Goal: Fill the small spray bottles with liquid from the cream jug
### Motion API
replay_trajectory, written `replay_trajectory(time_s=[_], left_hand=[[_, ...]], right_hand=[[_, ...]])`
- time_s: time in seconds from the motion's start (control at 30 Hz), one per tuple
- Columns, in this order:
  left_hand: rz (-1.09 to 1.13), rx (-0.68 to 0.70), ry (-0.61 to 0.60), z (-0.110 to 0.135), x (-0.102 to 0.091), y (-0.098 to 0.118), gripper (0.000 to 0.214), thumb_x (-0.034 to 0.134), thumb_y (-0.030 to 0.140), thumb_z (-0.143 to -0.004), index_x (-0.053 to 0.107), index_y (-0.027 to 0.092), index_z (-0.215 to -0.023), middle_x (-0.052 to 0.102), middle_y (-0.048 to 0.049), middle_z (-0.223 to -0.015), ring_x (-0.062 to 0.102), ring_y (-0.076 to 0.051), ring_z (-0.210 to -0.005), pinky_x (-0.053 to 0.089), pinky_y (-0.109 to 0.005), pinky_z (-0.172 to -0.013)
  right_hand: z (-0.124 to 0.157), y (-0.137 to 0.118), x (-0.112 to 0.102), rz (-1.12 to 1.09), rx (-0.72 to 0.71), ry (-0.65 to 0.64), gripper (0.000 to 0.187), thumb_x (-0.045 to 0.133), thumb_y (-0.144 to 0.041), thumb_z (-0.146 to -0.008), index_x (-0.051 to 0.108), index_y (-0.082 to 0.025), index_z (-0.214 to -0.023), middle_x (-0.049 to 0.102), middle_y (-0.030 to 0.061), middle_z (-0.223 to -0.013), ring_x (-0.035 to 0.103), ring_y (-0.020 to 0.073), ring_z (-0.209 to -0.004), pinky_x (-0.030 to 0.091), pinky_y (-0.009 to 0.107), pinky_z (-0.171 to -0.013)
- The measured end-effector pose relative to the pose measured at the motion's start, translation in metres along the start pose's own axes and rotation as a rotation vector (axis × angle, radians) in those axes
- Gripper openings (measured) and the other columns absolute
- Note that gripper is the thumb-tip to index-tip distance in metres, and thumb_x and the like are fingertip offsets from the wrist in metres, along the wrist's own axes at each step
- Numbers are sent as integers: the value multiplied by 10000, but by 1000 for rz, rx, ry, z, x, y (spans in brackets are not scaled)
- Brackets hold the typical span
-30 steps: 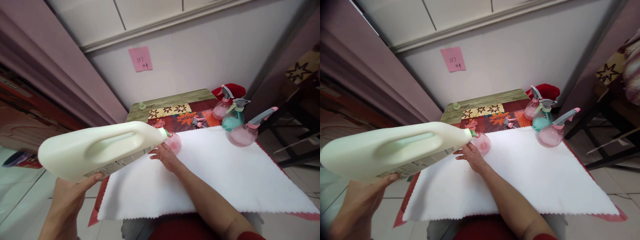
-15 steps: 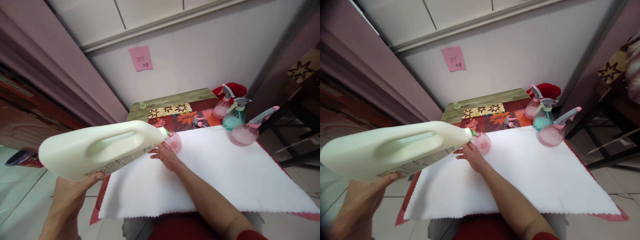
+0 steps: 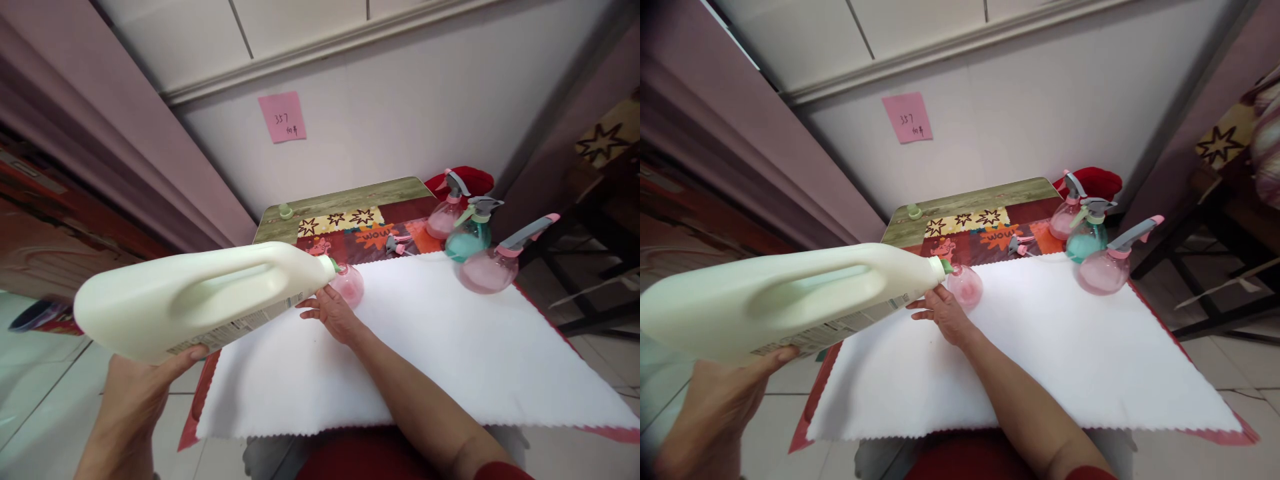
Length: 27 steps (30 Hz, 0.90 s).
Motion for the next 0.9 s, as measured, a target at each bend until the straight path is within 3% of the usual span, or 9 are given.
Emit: replay_trajectory(time_s=[0.5, 0.9], left_hand=[[60, -2, -7, 1, 3, 5, 711, 958, 188, -462, 744, 204, -1139, 767, -76, -1146, 722, -294, -1017, 556, -413, -1011], [20, -9, -6, 3, 5, 10, 714, 958, 232, -473, 739, 195, -1151, 769, -89, -1133, 726, -315, -1010, 607, -400, -917]], right_hand=[[0, 1, -1, 13, -5, -9, 566, 784, -660, -746, 653, -266, -1130, 712, 54, -1085, 712, 205, -931, 575, 340, -762], [0, 1, 0, 15, -15, -13, 542, 782, -649, -757, 657, -264, -1117, 714, 51, -1060, 715, 209, -932, 578, 345, -763]])
Point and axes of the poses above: each hand's wrist, its own z-axis away from the middle knuckle, its own x-axis out of the palm, y = z × x, the point moved 7 cm from there along -z, towards the middle knuckle
